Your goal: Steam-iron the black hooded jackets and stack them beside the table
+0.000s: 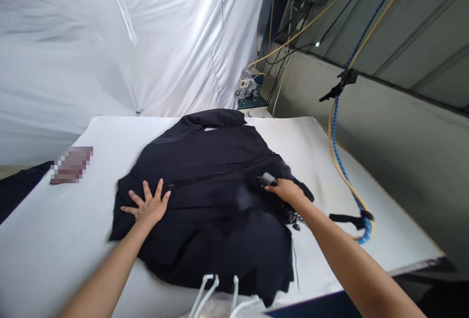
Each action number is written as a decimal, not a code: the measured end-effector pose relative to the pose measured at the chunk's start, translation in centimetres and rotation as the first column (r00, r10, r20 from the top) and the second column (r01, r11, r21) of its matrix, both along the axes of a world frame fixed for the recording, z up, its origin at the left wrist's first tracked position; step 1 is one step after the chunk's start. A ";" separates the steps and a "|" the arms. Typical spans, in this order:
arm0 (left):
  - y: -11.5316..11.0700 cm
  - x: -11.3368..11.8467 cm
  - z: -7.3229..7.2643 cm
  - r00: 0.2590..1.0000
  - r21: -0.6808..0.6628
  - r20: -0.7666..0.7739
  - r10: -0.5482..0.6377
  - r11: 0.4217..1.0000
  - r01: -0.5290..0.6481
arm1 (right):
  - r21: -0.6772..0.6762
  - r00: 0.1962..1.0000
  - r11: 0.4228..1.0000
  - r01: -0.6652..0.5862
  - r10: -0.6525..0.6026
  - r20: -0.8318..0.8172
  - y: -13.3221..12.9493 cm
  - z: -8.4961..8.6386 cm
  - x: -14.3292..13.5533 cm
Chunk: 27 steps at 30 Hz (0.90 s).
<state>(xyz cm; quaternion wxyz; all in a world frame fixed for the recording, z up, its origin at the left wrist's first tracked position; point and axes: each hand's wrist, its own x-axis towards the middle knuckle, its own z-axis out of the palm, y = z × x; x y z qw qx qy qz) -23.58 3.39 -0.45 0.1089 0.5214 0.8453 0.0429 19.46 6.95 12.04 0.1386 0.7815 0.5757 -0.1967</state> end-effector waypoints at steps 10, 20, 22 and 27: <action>-1.6 3.0 3.8 0.983 0.036 0.106 -0.149 0.989 0.146 | 0.068 0.972 0.978 0.196 -0.204 0.120 -1.5 1.6 5.9; -10.5 8.6 5.6 0.888 -0.003 0.301 -0.347 0.931 0.364 | 0.029 0.767 0.779 -0.626 0.623 -0.153 -3.9 1.9 -7.6; -12.0 6.3 5.1 0.931 0.013 0.296 -0.216 0.975 0.222 | -0.060 0.666 0.670 -0.740 0.717 -0.204 -4.8 2.4 -10.1; -15.6 0.3 4.3 0.771 0.088 0.574 0.277 0.915 -0.394 | -0.010 0.741 0.741 -0.671 0.671 -0.042 -5.2 3.2 -14.5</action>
